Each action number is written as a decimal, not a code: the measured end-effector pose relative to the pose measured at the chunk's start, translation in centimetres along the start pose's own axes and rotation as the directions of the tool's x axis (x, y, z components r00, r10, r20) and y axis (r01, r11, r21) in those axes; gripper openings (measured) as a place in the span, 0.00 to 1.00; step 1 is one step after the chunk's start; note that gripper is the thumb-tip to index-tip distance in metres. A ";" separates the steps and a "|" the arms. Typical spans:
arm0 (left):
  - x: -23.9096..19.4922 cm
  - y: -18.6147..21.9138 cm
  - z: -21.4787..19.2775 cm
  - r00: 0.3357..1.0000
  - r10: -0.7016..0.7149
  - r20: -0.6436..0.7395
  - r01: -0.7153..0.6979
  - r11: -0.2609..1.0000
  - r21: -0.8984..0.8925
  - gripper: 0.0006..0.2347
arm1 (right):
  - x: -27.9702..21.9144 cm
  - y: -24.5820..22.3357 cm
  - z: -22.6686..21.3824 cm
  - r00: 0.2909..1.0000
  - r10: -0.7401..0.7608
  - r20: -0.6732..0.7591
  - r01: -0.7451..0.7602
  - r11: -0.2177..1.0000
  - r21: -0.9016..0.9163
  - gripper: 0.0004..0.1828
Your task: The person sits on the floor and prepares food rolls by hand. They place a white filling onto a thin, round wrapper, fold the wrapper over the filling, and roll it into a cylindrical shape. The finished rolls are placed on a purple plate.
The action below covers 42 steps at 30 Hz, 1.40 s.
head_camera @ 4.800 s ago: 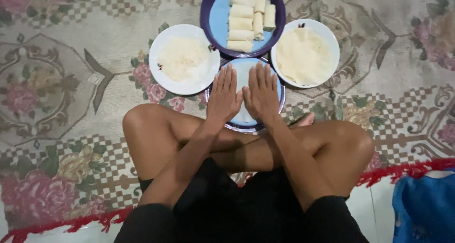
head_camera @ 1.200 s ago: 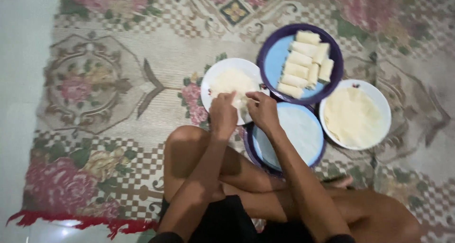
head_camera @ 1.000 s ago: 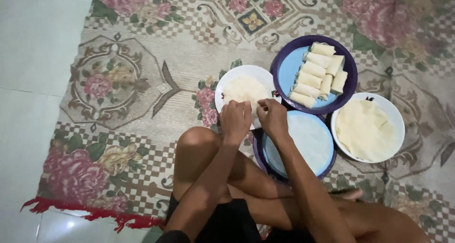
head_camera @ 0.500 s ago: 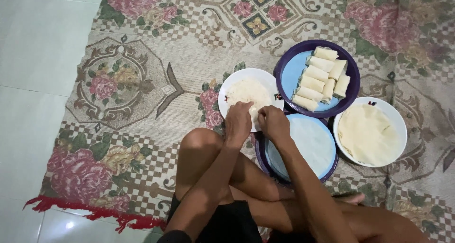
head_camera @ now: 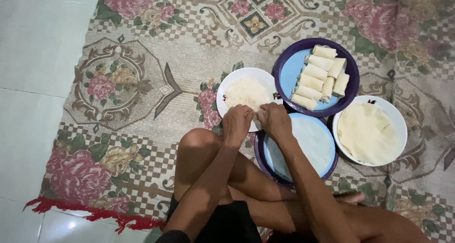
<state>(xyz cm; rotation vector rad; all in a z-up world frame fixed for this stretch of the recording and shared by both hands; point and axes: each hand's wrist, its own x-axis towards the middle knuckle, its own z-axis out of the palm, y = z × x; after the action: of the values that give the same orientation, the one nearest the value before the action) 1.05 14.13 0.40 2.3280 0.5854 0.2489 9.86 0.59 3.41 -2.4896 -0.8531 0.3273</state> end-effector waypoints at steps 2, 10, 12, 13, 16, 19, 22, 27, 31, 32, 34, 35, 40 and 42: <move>0.0 0.0 -0.5 0.998 0.064 -0.027 -0.063 0.998 0.026 0.05 | -0.1 -0.5 0.6 1.000 -0.025 0.011 0.026 0.990 -0.136 0.12; 0.0 0.6 -1.2 0.998 -0.021 0.060 0.018 0.999 0.051 0.14 | 0.4 1.5 1.1 0.998 0.066 -0.002 -0.066 0.994 0.087 0.13; -0.5 2.3 -2.6 0.998 0.038 0.050 -0.029 0.985 -0.171 0.16 | 0.1 1.7 0.3 0.996 0.091 0.007 -0.090 0.959 0.268 0.13; -0.3 2.4 -2.6 0.998 0.043 0.056 -0.032 0.984 -0.175 0.16 | 0.0 1.0 -0.5 0.995 0.099 0.005 -0.097 0.959 0.266 0.13; 0.1 1.8 -1.4 0.973 0.163 0.161 -0.121 0.962 -0.244 0.29 | -0.4 -0.3 -2.5 0.996 0.081 -0.028 -0.063 0.916 0.397 0.13; 0.2 -0.6 1.3 0.951 0.308 0.026 -0.289 0.917 -0.274 0.24 | -0.3 -0.2 -2.8 0.995 0.080 -0.062 -0.046 0.905 0.422 0.12; 0.4 -2.2 2.0 0.980 0.072 0.185 -0.051 0.992 -0.115 0.12 | -0.1 1.2 -2.0 0.990 0.132 -0.051 -0.100 0.907 0.410 0.15; 0.9 -5.0 3.8 0.984 0.165 0.064 -0.146 0.962 -0.231 0.17 | 0.7 3.3 0.9 0.986 0.121 -0.115 -0.079 0.944 0.322 0.15; 0.7 -2.7 1.9 0.989 0.137 0.058 -0.122 0.971 -0.206 0.16 | 0.5 3.3 2.7 0.998 0.004 -0.063 0.004 0.992 0.128 0.20; 0.6 -2.4 1.6 0.993 0.103 0.053 -0.091 0.978 -0.190 0.16 | 0.6 3.1 3.6 0.997 0.003 -0.075 -0.001 1.000 0.020 0.19; 0.6 -2.0 1.2 0.996 0.072 0.048 -0.062 0.983 -0.172 0.16 | 0.7 3.2 4.9 0.996 0.002 -0.089 -0.009 0.996 -0.086 0.20; 0.7 -2.1 1.1 0.998 0.045 0.043 -0.037 0.983 -0.177 0.15 | 0.9 3.5 5.4 0.995 -0.052 -0.086 0.037 0.984 -0.172 0.14; 1.0 -1.2 0.1 0.998 0.025 0.065 -0.016 0.992 -0.128 0.11 | 1.1 1.5 1.3 0.995 -0.036 -0.096 0.055 0.979 0.198 0.03; 0.7 -0.1 -0.9 0.990 0.040 0.134 0.004 0.950 -0.312 0.16 | 0.2 -0.4 -2.0 0.997 0.067 -0.033 -0.043 0.874 0.485 0.06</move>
<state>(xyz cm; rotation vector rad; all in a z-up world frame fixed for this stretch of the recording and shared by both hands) 1.37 15.03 0.99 2.0261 0.4222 0.1722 10.54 0.31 5.28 -2.0437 -0.5894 0.4382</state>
